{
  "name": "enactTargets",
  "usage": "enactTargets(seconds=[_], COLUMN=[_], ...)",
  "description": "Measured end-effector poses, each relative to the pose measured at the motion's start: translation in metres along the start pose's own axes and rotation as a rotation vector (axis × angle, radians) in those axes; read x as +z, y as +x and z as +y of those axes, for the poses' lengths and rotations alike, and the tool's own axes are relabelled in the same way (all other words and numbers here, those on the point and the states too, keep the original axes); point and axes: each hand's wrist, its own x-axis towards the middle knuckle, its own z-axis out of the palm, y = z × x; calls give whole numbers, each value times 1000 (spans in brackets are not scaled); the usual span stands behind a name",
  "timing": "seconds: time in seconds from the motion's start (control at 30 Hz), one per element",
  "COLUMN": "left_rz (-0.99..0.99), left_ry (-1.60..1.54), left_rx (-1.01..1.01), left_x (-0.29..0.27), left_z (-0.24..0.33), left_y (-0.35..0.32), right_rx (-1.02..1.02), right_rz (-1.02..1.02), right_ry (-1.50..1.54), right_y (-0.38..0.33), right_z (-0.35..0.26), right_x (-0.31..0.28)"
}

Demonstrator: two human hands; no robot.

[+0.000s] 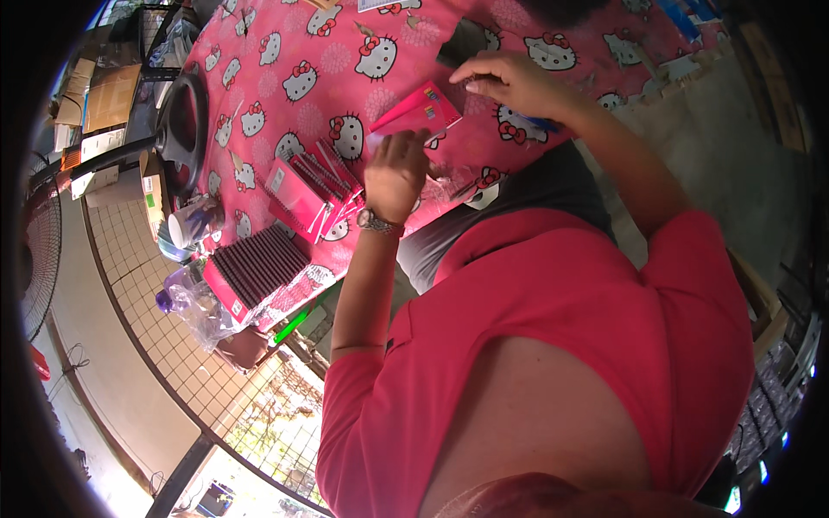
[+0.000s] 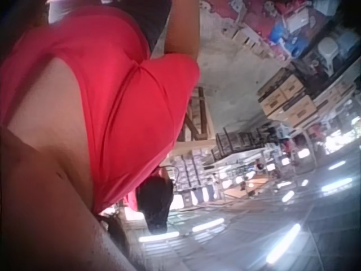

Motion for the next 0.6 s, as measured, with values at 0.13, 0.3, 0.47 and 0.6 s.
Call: enactTargets(seconds=[0.13, 0.3, 0.47, 0.6], left_rz=[28, 113, 75, 69], left_ry=[72, 81, 82, 96], left_rx=[-127, -134, -190, -201], left_x=[-2, 10, 11, 12], left_z=[-11, -16, -17, -11], left_y=[20, 27, 27, 27], right_rx=[-55, -62, -196, -14], right_rz=[105, 219, 243, 63], right_ry=[86, 116, 55, 200], right_y=[-3, 11, 15, 8], right_z=[0, -3, -5, -3], right_x=[25, 37, 42, 40])
